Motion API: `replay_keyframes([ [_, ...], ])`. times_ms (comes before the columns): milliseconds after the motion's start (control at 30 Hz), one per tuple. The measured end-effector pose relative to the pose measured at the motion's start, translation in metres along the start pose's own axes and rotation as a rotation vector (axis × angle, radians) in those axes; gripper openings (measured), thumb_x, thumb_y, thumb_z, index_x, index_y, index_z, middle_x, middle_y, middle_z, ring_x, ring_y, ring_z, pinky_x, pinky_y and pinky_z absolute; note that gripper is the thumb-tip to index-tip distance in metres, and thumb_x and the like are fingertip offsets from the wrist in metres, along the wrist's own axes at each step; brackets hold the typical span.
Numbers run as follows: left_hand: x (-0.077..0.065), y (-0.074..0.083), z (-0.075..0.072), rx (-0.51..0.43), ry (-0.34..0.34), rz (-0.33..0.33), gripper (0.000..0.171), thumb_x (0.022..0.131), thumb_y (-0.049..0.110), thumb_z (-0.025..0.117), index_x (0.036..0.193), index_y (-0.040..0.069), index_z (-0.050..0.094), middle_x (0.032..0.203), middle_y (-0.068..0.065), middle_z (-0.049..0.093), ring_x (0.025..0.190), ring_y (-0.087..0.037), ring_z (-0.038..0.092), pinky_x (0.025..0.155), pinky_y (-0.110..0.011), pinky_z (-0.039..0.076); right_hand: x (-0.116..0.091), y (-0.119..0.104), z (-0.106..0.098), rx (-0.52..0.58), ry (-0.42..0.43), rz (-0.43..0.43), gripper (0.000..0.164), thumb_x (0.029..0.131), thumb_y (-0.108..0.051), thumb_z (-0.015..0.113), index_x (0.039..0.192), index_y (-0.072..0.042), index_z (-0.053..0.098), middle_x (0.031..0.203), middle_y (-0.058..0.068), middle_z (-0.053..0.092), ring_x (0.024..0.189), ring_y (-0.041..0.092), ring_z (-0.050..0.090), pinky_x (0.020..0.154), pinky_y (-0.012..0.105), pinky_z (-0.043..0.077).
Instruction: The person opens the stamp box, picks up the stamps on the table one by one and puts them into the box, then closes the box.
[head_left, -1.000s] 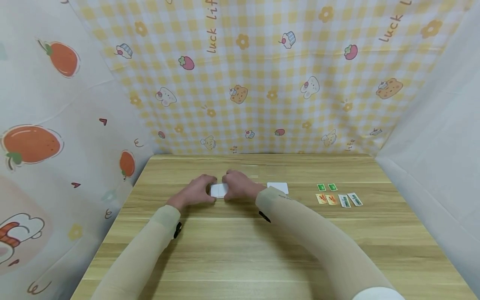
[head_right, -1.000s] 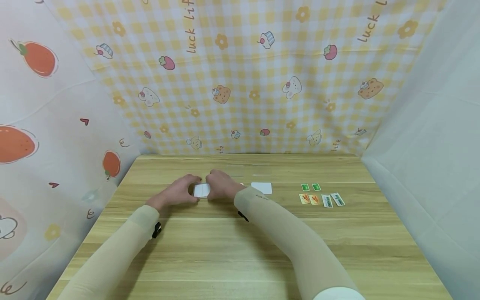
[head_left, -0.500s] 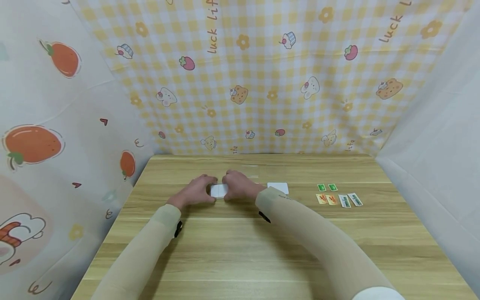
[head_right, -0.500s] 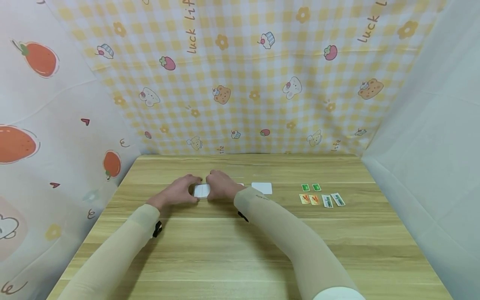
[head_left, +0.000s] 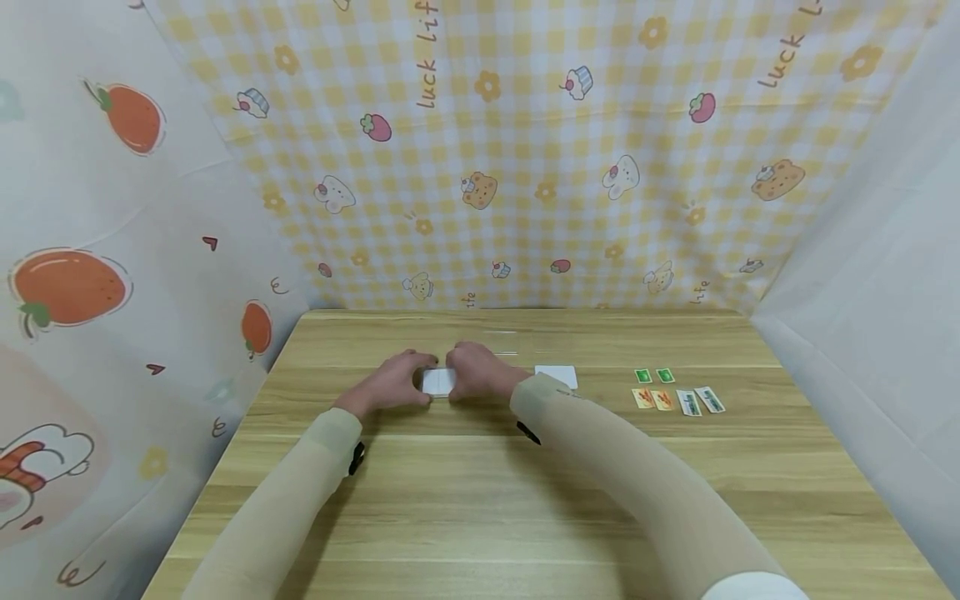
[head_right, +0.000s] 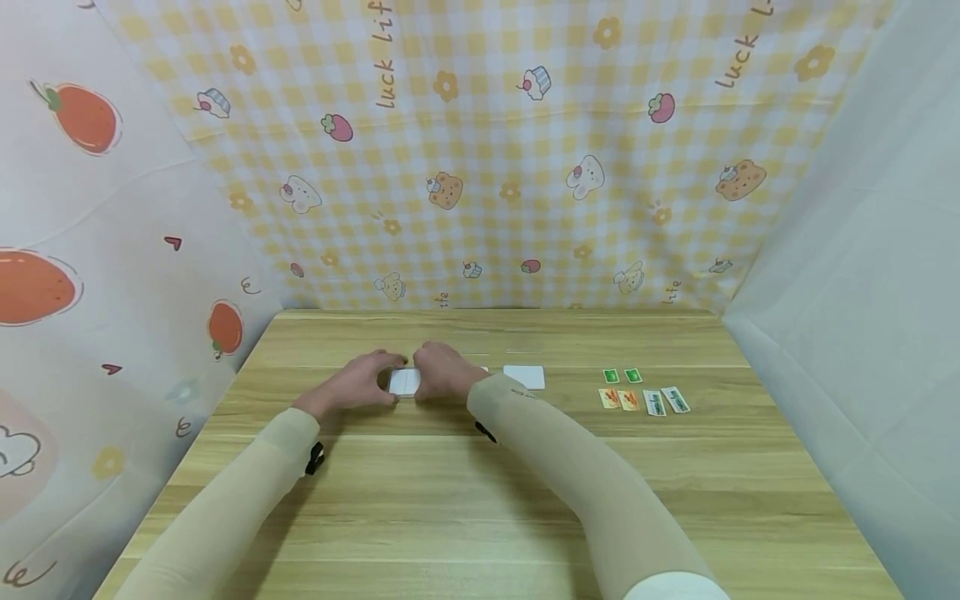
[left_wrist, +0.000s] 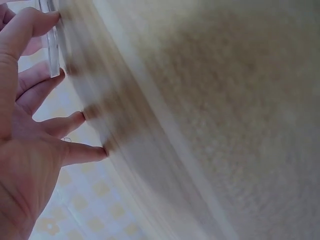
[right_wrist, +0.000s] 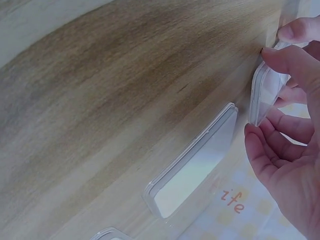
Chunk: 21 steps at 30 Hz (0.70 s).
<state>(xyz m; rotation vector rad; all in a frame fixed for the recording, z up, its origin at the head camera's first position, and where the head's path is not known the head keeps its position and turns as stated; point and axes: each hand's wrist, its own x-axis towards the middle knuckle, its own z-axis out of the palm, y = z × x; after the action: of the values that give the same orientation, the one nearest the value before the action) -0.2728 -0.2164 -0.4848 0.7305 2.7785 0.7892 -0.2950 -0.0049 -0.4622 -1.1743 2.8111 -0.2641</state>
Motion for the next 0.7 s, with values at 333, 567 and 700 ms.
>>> replay_keyframes([
  [333, -0.0016, 0.0017, -0.0007, -0.019, -0.011, -0.005, 0.072, 0.079, 0.024, 0.086, 0.142, 0.008, 0.056, 0.124, -0.001, 0.061, 0.102, -0.020, 0.054, 0.086, -0.037, 0.049, 0.0011, 0.0008, -0.0001, -0.014, -0.035, 0.015, 0.033, 0.073, -0.029, 0.087, 0.093, -0.008, 0.070, 0.082, -0.003, 0.061, 0.075, 0.013, 0.055, 0.065, 0.023, 0.045],
  [567, -0.0016, 0.0007, -0.0009, -0.009, -0.005, -0.003, 0.067, 0.079, 0.026, 0.087, 0.138, 0.009, 0.060, 0.123, -0.001, 0.062, 0.101, -0.020, 0.054, 0.086, -0.037, 0.049, 0.0011, -0.0005, -0.0003, -0.022, -0.030, 0.012, 0.032, 0.073, -0.027, 0.087, 0.094, -0.007, 0.071, 0.084, -0.002, 0.062, 0.076, 0.013, 0.055, 0.066, 0.024, 0.045],
  [700, -0.0027, 0.0013, -0.0025, -0.007, 0.002, -0.007, 0.063, 0.076, 0.025, 0.087, 0.132, 0.010, 0.064, 0.123, -0.003, 0.062, 0.101, -0.021, 0.055, 0.084, -0.037, 0.049, 0.0010, -0.0022, 0.0000, -0.029, -0.016, -0.010, 0.035, 0.072, -0.027, 0.088, 0.096, -0.006, 0.072, 0.087, 0.000, 0.063, 0.078, 0.013, 0.055, 0.068, 0.025, 0.046],
])
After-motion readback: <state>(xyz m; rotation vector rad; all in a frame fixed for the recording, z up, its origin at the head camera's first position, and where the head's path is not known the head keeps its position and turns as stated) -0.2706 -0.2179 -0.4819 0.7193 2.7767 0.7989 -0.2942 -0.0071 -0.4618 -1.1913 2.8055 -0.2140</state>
